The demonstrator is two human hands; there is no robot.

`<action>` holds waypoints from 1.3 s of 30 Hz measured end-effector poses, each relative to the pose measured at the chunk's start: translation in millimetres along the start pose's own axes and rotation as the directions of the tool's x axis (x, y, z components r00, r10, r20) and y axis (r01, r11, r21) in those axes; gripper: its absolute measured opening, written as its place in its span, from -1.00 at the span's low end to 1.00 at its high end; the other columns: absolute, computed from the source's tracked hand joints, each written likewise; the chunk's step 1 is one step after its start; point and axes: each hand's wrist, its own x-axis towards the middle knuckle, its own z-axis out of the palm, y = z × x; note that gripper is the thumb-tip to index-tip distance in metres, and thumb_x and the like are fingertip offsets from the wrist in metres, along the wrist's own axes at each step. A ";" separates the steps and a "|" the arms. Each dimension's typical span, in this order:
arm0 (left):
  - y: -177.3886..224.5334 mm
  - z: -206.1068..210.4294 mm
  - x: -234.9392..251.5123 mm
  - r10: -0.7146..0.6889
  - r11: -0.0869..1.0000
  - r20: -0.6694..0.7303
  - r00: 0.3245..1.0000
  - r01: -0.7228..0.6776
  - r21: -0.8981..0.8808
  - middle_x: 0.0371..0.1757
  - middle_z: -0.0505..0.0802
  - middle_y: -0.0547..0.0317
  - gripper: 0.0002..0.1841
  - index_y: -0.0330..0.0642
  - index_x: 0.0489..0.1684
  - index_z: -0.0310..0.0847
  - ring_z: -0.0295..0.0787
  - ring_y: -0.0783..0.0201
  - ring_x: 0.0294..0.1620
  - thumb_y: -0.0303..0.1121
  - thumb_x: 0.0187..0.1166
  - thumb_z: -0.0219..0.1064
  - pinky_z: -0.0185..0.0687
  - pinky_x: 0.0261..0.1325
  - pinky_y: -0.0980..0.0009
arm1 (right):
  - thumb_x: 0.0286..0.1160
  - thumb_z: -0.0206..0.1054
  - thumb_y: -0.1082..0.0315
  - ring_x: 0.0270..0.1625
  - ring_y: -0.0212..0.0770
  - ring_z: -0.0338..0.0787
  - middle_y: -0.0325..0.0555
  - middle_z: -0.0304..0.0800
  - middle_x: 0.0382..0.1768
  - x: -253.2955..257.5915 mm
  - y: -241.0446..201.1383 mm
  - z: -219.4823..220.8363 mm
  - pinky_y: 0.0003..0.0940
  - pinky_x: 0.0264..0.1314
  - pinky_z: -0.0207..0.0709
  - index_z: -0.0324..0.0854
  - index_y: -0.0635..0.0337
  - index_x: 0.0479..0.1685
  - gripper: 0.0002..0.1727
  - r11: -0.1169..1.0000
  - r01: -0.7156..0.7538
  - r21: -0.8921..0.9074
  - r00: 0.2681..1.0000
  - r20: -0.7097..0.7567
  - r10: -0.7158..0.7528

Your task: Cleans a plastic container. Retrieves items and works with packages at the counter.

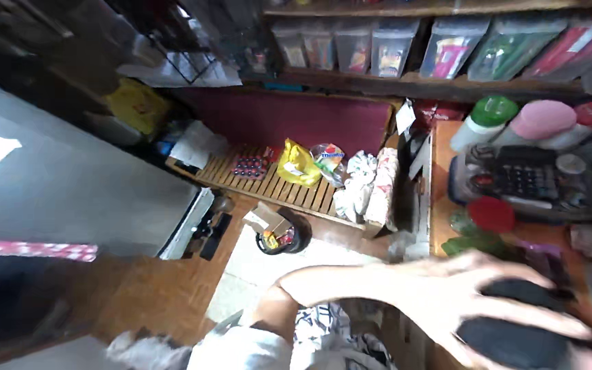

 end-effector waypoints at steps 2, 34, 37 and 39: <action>-4.7 -19.4 -48.0 -0.113 0.993 -0.010 0.994 0.114 0.036 0.55 0.58 -0.32 -0.09 0.19 0.66 0.48 0.49 -0.24 0.56 0.28 0.18 0.59 0.46 0.58 -0.02 | 0.52 0.27 -0.20 0.24 -0.18 0.83 -0.21 0.86 0.18 3.3 39.7 13.1 0.02 0.27 0.72 0.76 -0.14 0.25 -0.50 0.972 -0.215 0.095 0.976 0.040 0.212; -9.2 -101.5 -115.0 -0.635 0.773 0.369 0.679 0.551 0.315 0.64 0.55 -0.10 -0.03 0.11 0.79 0.28 0.57 -0.15 0.54 0.37 0.32 0.41 0.55 0.44 -0.20 | 0.77 -0.31 -0.13 0.06 -0.08 0.83 -0.01 0.81 0.02 29.9 166.4 56.6 0.02 0.09 0.74 0.51 0.07 0.30 -0.38 0.828 -0.400 0.393 0.825 -0.239 0.512; -10.2 -94.3 -100.4 -0.375 0.899 0.506 0.777 0.437 -0.005 0.93 0.04 0.24 -0.25 0.44 0.62 0.47 -0.31 -0.06 0.94 0.04 0.27 0.52 -0.19 0.84 -0.25 | 0.76 -0.29 -0.15 0.01 -0.10 0.85 -0.04 0.83 -0.04 24.8 152.5 35.7 -0.02 0.03 0.76 0.53 0.06 0.23 -0.39 0.817 -0.427 0.386 0.803 -0.253 0.540; -4.4 -75.9 -89.1 -0.537 0.843 0.419 0.732 0.445 0.302 0.87 0.22 0.03 -0.10 0.30 0.74 0.35 0.34 -0.13 0.72 0.47 0.33 0.31 0.42 0.54 -0.19 | 0.74 -0.29 -0.21 0.04 -0.01 0.81 0.03 0.80 0.01 16.3 145.9 23.6 0.10 0.06 0.72 0.50 0.07 0.30 -0.34 0.804 -0.445 0.394 0.764 -0.301 0.570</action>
